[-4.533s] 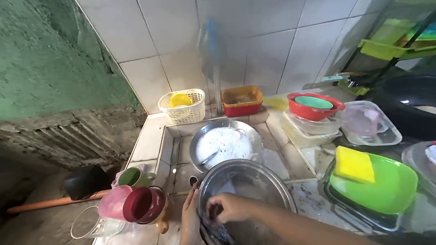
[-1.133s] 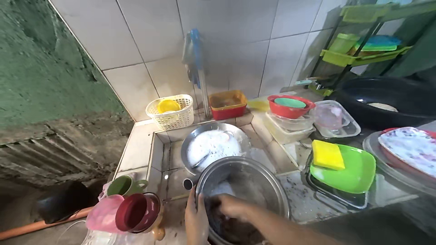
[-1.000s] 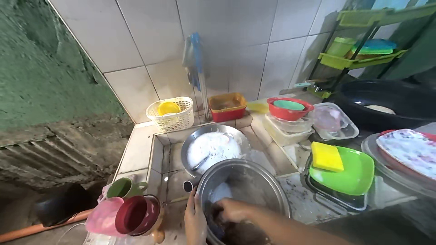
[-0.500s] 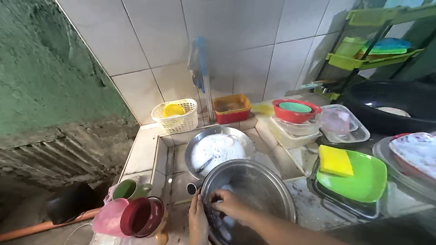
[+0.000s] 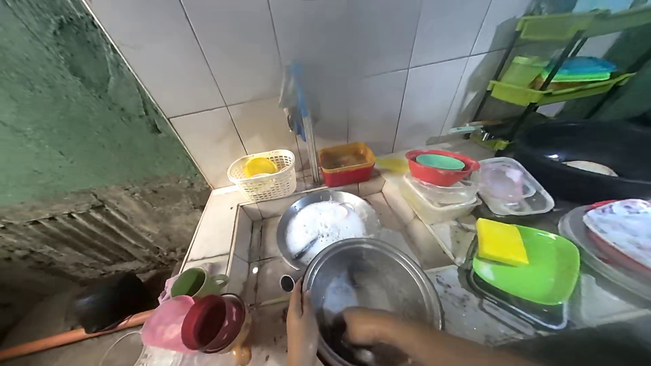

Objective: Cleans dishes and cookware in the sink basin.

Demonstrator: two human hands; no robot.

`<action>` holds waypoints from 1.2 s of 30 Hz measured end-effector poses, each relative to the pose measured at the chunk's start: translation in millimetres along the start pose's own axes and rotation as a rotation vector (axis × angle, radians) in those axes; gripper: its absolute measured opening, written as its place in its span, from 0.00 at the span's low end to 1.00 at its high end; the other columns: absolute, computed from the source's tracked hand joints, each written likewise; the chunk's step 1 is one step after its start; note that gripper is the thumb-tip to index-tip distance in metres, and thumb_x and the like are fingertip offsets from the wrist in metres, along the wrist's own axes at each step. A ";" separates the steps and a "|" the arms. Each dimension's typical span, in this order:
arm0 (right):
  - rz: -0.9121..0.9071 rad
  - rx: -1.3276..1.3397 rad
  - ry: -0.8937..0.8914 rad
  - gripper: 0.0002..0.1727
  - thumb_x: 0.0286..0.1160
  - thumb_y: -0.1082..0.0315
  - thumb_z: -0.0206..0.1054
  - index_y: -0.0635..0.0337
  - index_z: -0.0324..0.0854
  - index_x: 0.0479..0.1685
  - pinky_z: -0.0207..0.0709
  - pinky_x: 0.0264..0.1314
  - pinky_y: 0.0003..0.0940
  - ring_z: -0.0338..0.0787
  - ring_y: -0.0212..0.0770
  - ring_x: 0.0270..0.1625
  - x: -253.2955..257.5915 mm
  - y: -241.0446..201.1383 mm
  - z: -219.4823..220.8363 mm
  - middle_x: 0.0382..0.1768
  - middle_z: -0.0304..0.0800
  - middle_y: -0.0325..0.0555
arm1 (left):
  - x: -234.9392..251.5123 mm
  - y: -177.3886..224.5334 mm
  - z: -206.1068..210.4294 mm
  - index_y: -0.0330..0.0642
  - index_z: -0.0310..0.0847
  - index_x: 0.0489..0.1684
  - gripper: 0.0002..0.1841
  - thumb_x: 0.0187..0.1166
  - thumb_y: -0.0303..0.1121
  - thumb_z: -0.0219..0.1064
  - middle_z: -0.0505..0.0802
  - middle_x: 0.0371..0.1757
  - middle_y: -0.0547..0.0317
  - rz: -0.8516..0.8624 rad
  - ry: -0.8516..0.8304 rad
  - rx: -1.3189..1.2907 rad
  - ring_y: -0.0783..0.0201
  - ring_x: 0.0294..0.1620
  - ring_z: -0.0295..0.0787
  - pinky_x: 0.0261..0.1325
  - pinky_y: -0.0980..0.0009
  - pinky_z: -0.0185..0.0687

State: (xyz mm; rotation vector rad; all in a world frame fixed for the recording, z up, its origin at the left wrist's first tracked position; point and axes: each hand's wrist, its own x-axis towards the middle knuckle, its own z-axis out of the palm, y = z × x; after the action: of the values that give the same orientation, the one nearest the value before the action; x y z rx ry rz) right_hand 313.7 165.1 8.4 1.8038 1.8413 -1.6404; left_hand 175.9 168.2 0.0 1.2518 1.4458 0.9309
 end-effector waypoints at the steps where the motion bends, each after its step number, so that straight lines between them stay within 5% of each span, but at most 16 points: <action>1: 0.021 -0.121 -0.109 0.20 0.85 0.66 0.63 0.68 0.80 0.70 0.70 0.67 0.69 0.84 0.68 0.66 -0.6 4.0 -3.0 0.63 0.84 0.72 | 2.4 0.6 0.5 0.30 0.59 0.87 0.25 0.93 0.29 0.49 0.69 0.87 0.36 -0.003 -0.001 -0.033 0.51 0.86 0.67 0.87 0.60 0.59; 4: 0.029 0.224 0.048 0.19 0.86 0.70 0.58 0.70 0.77 0.71 0.74 0.66 0.56 0.84 0.57 0.62 10.5 3.8 1.0 0.62 0.84 0.67 | 2.9 -0.7 2.4 0.32 0.59 0.88 0.25 0.93 0.28 0.46 0.68 0.88 0.39 0.028 -0.013 -0.050 0.54 0.87 0.66 0.88 0.60 0.57; 6: 0.052 0.845 0.445 0.18 0.90 0.70 0.52 0.71 0.72 0.72 0.78 0.64 0.46 0.85 0.50 0.59 28.0 -15.2 6.7 0.60 0.82 0.63 | 2.3 -2.5 1.3 0.33 0.61 0.88 0.24 0.93 0.27 0.44 0.70 0.87 0.40 0.050 -0.014 -0.027 0.55 0.86 0.68 0.87 0.61 0.60; 8: 0.065 1.352 0.917 0.20 0.92 0.71 0.52 0.74 0.65 0.75 0.75 0.69 0.49 0.82 0.55 0.66 49.3 -34.3 -0.2 0.66 0.78 0.68 | 1.1 -3.5 -1.7 0.33 0.62 0.87 0.24 0.93 0.28 0.45 0.71 0.87 0.40 0.063 -0.019 -0.008 0.56 0.86 0.69 0.86 0.61 0.61; 11: 0.150 1.542 1.246 0.26 0.92 0.69 0.53 0.72 0.55 0.84 0.72 0.76 0.49 0.79 0.57 0.74 68.7 -30.9 -13.4 0.74 0.74 0.70 | 2.1 -0.4 1.9 0.34 0.64 0.87 0.24 0.93 0.29 0.47 0.73 0.85 0.41 0.072 -0.028 0.017 0.57 0.84 0.71 0.85 0.61 0.63; 13: 0.157 1.241 0.977 0.25 0.92 0.71 0.50 0.74 0.57 0.83 0.69 0.79 0.49 0.76 0.58 0.78 60.2 -32.8 -2.8 0.76 0.72 0.72 | 3.1 0.1 -1.7 0.32 0.61 0.87 0.24 0.93 0.28 0.46 0.71 0.86 0.39 0.080 -0.055 0.036 0.55 0.86 0.69 0.87 0.61 0.60; 15: 0.085 0.622 0.445 0.27 0.90 0.73 0.50 0.73 0.55 0.86 0.64 0.85 0.52 0.72 0.60 0.83 29.1 -27.6 0.8 0.79 0.69 0.72 | 5.1 -1.4 -1.7 0.31 0.60 0.87 0.24 0.93 0.28 0.45 0.70 0.86 0.38 0.087 -0.049 0.041 0.53 0.86 0.68 0.88 0.60 0.59; 17: 0.020 -0.032 0.002 0.26 0.85 0.71 0.57 0.71 0.67 0.81 0.67 0.73 0.70 0.78 0.71 0.73 3.5 -13.1 -1.0 0.69 0.78 0.77 | 4.1 -4.2 -1.8 0.31 0.60 0.87 0.24 0.93 0.28 0.45 0.71 0.86 0.38 0.067 -0.023 0.019 0.54 0.86 0.69 0.87 0.61 0.60; 19: 0.011 -0.325 -0.221 0.24 0.85 0.67 0.60 0.63 0.73 0.78 0.68 0.65 0.77 0.81 0.74 0.69 -2.6 0.2 -3.7 0.65 0.83 0.75 | 3.2 -5.5 0.0 0.31 0.62 0.86 0.24 0.93 0.28 0.46 0.72 0.86 0.38 0.051 0.005 -0.033 0.55 0.84 0.70 0.85 0.63 0.62; 22: -0.095 -0.066 -0.031 0.21 0.88 0.70 0.58 0.72 0.73 0.75 0.66 0.75 0.68 0.79 0.69 0.73 11.4 1.8 -3.1 0.68 0.80 0.75 | 4.8 -3.9 2.8 0.32 0.62 0.86 0.24 0.93 0.28 0.46 0.72 0.86 0.39 0.055 0.001 -0.033 0.55 0.85 0.69 0.86 0.61 0.61; 25: 0.028 0.846 0.523 0.22 0.92 0.70 0.49 0.72 0.64 0.79 0.72 0.73 0.50 0.80 0.56 0.71 29.6 -23.3 -1.4 0.70 0.77 0.69 | 2.6 -3.1 2.5 0.32 0.61 0.87 0.24 0.93 0.27 0.45 0.73 0.85 0.38 0.056 0.008 0.015 0.54 0.85 0.71 0.86 0.60 0.61; 27: 0.036 1.406 0.948 0.21 0.93 0.70 0.51 0.71 0.60 0.79 0.74 0.69 0.51 0.80 0.56 0.68 44.3 -36.4 -10.3 0.69 0.76 0.68 | -0.3 -4.7 1.0 0.31 0.60 0.88 0.25 0.93 0.28 0.45 0.72 0.85 0.38 0.072 0.004 0.021 0.54 0.85 0.70 0.86 0.60 0.62; 29: 0.038 1.522 1.087 0.24 0.94 0.70 0.50 0.67 0.55 0.84 0.73 0.71 0.52 0.78 0.56 0.71 53.6 -36.3 -14.1 0.73 0.73 0.68 | -1.6 -3.3 2.2 0.31 0.59 0.88 0.25 0.93 0.29 0.45 0.71 0.86 0.37 0.076 -0.003 0.012 0.54 0.85 0.70 0.86 0.61 0.62; 30: 0.047 1.385 1.002 0.24 0.93 0.71 0.49 0.69 0.55 0.84 0.72 0.74 0.50 0.78 0.56 0.74 53.5 -34.3 -8.7 0.74 0.73 0.68 | -2.0 -2.6 2.9 0.31 0.59 0.88 0.25 0.93 0.29 0.44 0.71 0.86 0.37 0.074 -0.007 0.009 0.54 0.85 0.69 0.86 0.61 0.62; 32: 0.001 0.867 0.560 0.27 0.92 0.71 0.48 0.72 0.53 0.86 0.68 0.81 0.49 0.76 0.56 0.79 37.8 -24.9 0.5 0.78 0.71 0.69 | -1.9 -4.5 2.6 0.30 0.59 0.88 0.25 0.94 0.28 0.43 0.71 0.86 0.37 0.073 0.006 0.004 0.53 0.85 0.69 0.86 0.61 0.61; 36: -0.161 -0.093 -0.185 0.24 0.84 0.70 0.63 0.70 0.73 0.77 0.68 0.70 0.70 0.80 0.70 0.70 2.2 2.0 -15.9 0.66 0.81 0.76 | 1.0 -10.3 1.9 0.29 0.60 0.87 0.25 0.94 0.31 0.44 0.70 0.86 0.36 0.063 0.032 -0.062 0.53 0.85 0.69 0.86 0.61 0.61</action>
State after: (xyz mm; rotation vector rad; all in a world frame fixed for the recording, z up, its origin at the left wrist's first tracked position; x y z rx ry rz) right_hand 323.8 177.0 12.4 1.4477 1.9865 -1.6783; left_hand 175.4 167.3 -10.5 1.2477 1.3982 1.0350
